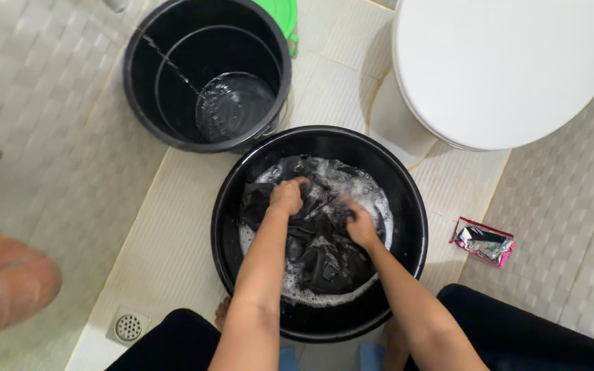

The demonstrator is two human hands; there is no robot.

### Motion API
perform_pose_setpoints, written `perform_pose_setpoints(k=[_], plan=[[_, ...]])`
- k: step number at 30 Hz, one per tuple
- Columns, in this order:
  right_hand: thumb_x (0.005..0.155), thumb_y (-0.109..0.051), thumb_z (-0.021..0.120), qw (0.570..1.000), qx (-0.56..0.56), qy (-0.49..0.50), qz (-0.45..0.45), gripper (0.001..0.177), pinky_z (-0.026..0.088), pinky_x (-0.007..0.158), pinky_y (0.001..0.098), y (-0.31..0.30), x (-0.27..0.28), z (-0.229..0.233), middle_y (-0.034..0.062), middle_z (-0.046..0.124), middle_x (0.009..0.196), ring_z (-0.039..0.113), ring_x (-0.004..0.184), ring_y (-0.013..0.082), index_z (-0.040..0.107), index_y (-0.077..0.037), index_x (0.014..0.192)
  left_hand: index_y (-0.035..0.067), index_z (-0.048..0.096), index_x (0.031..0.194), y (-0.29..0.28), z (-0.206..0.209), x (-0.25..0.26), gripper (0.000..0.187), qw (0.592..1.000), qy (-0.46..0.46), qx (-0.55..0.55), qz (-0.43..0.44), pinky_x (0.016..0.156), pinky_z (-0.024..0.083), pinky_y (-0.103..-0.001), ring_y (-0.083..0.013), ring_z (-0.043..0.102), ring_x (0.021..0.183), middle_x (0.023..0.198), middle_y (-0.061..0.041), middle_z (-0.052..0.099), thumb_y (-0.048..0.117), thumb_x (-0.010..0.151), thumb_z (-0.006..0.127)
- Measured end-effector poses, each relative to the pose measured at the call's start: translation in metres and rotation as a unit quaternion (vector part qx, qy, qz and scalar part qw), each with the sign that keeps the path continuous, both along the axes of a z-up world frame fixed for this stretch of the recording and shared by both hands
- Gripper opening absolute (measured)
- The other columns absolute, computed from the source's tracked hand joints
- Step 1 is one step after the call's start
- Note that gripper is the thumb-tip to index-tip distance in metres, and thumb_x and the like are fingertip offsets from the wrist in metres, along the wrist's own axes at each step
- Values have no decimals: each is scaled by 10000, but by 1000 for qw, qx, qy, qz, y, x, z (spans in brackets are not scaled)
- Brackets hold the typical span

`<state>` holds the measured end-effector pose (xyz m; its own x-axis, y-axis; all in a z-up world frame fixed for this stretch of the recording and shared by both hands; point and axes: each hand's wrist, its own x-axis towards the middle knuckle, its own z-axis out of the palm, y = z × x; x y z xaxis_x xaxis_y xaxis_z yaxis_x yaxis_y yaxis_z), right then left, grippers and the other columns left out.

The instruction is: The person hand washes a dark garment in a black bucket filled with soapy water, repeatedly scrubbing and wringing the fabric. They then rinse the garment by pouring clean water over it from a green bucket using a blue scoop.

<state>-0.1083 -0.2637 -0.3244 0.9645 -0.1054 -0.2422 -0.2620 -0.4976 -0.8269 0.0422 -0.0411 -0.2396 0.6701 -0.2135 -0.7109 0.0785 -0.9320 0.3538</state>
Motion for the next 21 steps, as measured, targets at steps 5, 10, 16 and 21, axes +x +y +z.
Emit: perform_pose_setpoints(k=[5,10,16,21], plan=[[939,-45,545,960,-86,-4,-266,475,466,1036,450,0,-5,39,228,678,1289,629,1197,422,564,-92,1411,180,660,1360,45,49,-19,586,966,-23,-190,174,1063,490,-363,-316,656,1234,1296,-169,717,208,785,766],[957,-259,727,936,-133,63,-319,318,529,916,444,-26,6,89,256,721,1052,705,1018,417,728,-49,1195,84,715,1210,65,132,-21,636,978,-59,-157,124,978,529,-364,-302,715,1082,1143,-195,738,456,715,860],[851,-418,819,969,166,119,-137,425,536,866,372,-44,-3,140,154,781,1020,686,897,241,813,-45,1053,98,808,992,75,266,-1,429,914,-238,-254,207,829,565,-373,-295,762,855,900,-174,784,479,796,796],[735,-427,899,980,-6,199,15,562,464,1044,354,-35,-42,135,109,678,1258,630,1190,242,774,-3,1081,72,811,976,85,335,-18,331,869,-263,-342,244,776,560,-339,-249,746,812,860,-124,783,375,843,799]])
